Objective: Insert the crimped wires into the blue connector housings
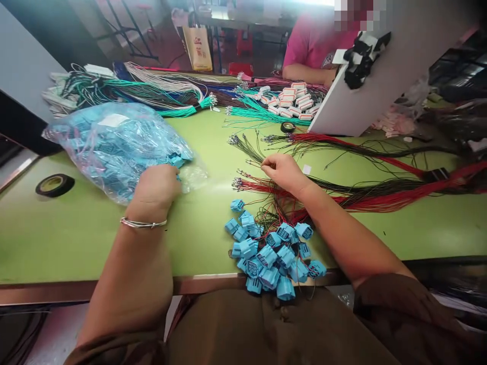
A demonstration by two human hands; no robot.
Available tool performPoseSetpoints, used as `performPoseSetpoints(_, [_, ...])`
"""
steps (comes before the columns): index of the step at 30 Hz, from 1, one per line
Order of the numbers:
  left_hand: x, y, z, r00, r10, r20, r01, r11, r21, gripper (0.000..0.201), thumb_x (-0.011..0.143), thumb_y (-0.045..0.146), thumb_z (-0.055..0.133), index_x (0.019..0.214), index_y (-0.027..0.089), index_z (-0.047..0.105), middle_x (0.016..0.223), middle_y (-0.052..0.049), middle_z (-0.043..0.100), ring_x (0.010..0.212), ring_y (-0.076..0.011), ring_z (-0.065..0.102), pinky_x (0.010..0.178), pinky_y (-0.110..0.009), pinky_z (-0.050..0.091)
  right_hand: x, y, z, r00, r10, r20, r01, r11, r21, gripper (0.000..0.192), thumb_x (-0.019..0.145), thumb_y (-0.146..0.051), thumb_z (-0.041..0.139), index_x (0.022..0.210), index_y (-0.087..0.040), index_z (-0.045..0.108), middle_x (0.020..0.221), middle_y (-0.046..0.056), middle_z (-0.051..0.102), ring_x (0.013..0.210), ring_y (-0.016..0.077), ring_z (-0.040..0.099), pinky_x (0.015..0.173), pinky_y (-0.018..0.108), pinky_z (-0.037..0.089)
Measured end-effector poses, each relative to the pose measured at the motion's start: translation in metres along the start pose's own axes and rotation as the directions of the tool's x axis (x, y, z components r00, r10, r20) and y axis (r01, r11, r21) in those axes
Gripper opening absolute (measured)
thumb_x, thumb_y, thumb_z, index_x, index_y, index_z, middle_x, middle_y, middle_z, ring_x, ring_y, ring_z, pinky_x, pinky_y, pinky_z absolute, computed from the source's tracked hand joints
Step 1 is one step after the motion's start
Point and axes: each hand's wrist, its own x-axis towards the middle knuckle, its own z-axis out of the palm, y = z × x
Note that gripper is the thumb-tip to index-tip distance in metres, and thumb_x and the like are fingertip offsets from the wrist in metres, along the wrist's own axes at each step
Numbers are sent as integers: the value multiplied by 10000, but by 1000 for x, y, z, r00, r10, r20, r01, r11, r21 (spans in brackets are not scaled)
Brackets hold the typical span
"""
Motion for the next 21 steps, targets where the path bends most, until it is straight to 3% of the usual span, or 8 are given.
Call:
performPoseSetpoints(3, [-8, 9, -9, 991, -20, -133, -4, 984, -177, 216, 770, 246, 651, 955, 170, 732, 811, -122, 686, 1024, -398, 639, 941, -522, 460, 4, 4, 2, 998, 30, 63, -27, 999, -46, 186, 828, -161, 574, 873, -153, 755, 865, 60, 721, 786, 161, 601, 726, 267, 415])
performPoseSetpoints(5, [-13, 19, -12, 987, -25, -156, -53, 876, -478, 252, 768, 298, 685, 995, 195, 724, 707, -48, 641, 893, -310, 674, 925, -487, 489, 4, 4, 8, 992, 22, 122, -5, 991, -137, 167, 824, -199, 598, 869, -166, 755, 917, 75, 719, 817, 173, 604, 723, 275, 413])
performPoseSetpoints(8, [-20, 37, -7, 997, 30, -66, -72, 355, -932, 295, 719, 330, 770, 957, 173, 697, 717, -12, 639, 756, -215, 703, 876, -429, 539, 1, 2, 15, 983, 31, 182, 24, 955, -296, 175, 833, -217, 580, 842, -173, 750, 978, 105, 705, 831, 187, 603, 690, 285, 396])
performPoseSetpoints(10, [-22, 50, 2, 995, 97, 17, 13, 39, -999, 333, 657, 320, 836, 901, 156, 679, 761, -19, 662, 764, -206, 723, 859, -396, 557, 0, 2, 17, 980, 42, 197, 30, 938, -346, 197, 839, -193, 545, 833, -171, 741, 957, 111, 706, 809, 189, 603, 666, 288, 383])
performPoseSetpoints(11, [-22, 56, 7, 991, 121, 56, 62, -47, -997, 344, 630, 299, 860, 878, 153, 672, 768, -21, 670, 775, -205, 729, 846, -373, 563, 0, 2, 16, 981, 43, 191, 27, 936, -350, 205, 845, -188, 532, 838, -169, 736, 939, 112, 709, 805, 192, 603, 664, 291, 380])
performPoseSetpoints(14, [-23, 70, 24, 971, 184, 153, 185, -168, -968, 350, 601, 252, 885, 851, 141, 665, 805, -39, 707, 780, -197, 735, 760, -298, 576, 0, 3, 10, 992, 69, 108, -34, 956, -293, 214, 862, -183, 503, 884, -158, 715, 899, 102, 719, 803, 195, 605, 686, 293, 388])
performPoseSetpoints(17, [-22, 77, 36, 946, 242, 218, 264, -179, -948, 342, 610, 265, 883, 855, 136, 681, 847, -67, 737, 709, -165, 720, 650, -243, 563, -2, -1, 6, 996, 82, 47, -71, 977, -203, 205, 870, -185, 496, 902, -157, 697, 866, 79, 714, 786, 183, 604, 704, 286, 405])
performPoseSetpoints(21, [-16, 72, 40, 974, 149, 172, 204, -230, -952, 320, 634, 260, 875, 893, 154, 721, 807, -35, 721, 657, -92, 655, 611, -181, 527, -5, -9, 13, 996, 13, 94, 13, 964, -264, 186, 867, -232, 542, 935, -168, 702, 1030, 112, 688, 898, 212, 616, 728, 300, 413])
